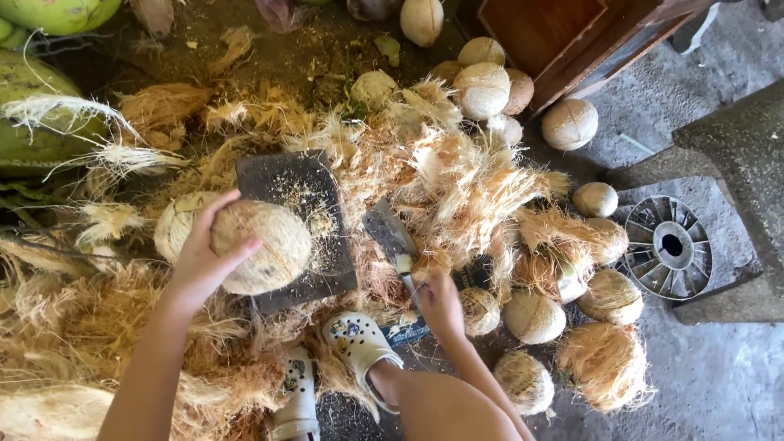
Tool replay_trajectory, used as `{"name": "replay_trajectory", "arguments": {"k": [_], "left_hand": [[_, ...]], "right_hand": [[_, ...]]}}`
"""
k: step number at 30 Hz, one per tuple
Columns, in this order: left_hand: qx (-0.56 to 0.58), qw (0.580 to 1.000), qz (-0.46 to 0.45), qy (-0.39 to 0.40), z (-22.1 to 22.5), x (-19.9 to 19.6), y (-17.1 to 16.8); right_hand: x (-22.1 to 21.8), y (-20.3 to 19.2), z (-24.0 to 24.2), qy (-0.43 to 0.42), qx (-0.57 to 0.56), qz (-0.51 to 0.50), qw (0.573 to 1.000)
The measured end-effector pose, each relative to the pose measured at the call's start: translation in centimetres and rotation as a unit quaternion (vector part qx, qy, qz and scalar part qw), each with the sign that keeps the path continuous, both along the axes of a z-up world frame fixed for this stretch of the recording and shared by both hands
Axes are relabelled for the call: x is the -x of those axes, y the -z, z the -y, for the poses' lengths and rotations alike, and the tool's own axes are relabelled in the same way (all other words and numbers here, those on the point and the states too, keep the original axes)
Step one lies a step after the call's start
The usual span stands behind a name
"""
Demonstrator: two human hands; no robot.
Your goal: Scraping the outer skin of a dehusked coconut using a large cleaver
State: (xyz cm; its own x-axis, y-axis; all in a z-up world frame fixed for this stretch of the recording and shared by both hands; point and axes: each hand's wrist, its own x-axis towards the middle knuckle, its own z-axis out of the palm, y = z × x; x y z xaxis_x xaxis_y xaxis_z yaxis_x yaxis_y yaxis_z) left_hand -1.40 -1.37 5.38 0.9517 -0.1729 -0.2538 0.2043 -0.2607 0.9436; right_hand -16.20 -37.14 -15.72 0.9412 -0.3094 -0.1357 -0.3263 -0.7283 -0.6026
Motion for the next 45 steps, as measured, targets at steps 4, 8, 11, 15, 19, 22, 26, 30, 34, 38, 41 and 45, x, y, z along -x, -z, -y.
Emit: {"name": "replay_trajectory", "arguments": {"k": [4, 8, 11, 15, 19, 22, 26, 30, 34, 38, 41, 45], "left_hand": [[-0.023, 0.999, -0.042, 0.004, 0.9, 1.3, -1.1], [-0.102, 0.994, -0.035, 0.024, 1.4, 1.2, -3.5], [-0.202, 0.979, -0.027, 0.016, 1.0, 1.8, -2.7], [-0.297, 0.944, 0.144, -0.016, 0.3, 2.6, 1.4], [-0.357, 0.892, 0.276, 0.025, 0.6, 3.6, 3.0], [-0.412, 0.843, 0.343, 0.043, 0.2, 3.8, 2.7], [-0.431, 0.844, 0.318, 0.015, 0.4, 3.6, 3.7], [-0.368, 0.880, 0.300, 0.007, 1.2, 3.7, 4.2], [-0.383, 0.871, 0.308, 0.001, 1.5, 3.5, 5.3], [-0.393, 0.857, 0.332, -0.034, 1.3, 3.4, 5.9], [-0.352, 0.880, 0.313, -0.064, 0.7, 3.5, 6.9], [-0.290, 0.914, 0.272, -0.079, 0.1, 4.3, 7.4]], "right_hand": [[5.5, 7.4, 1.9, -0.008, 0.058, -0.195, 0.979], [6.9, 11.8, 1.5, -0.036, 0.096, -0.127, 0.986], [5.5, 12.1, 2.0, -0.023, 0.110, -0.082, 0.990], [3.0, 11.7, 2.1, -0.047, 0.088, -0.175, 0.980], [-0.3, 9.9, 0.4, -0.039, 0.037, -0.220, 0.974], [-1.9, 7.8, -0.5, 0.056, -0.089, -0.244, 0.964], [-3.9, -4.1, -3.5, 0.077, -0.138, -0.116, 0.981], [-3.8, -13.1, -4.6, -0.059, -0.205, 0.039, 0.976], [-5.6, -14.2, -8.2, -0.105, -0.117, 0.099, 0.982], [-7.9, -11.9, -10.0, -0.154, -0.067, 0.048, 0.985], [-9.0, -13.4, -9.8, -0.160, -0.074, 0.114, 0.978], [-9.0, -8.9, -11.9, -0.077, -0.154, 0.072, 0.983]]}}
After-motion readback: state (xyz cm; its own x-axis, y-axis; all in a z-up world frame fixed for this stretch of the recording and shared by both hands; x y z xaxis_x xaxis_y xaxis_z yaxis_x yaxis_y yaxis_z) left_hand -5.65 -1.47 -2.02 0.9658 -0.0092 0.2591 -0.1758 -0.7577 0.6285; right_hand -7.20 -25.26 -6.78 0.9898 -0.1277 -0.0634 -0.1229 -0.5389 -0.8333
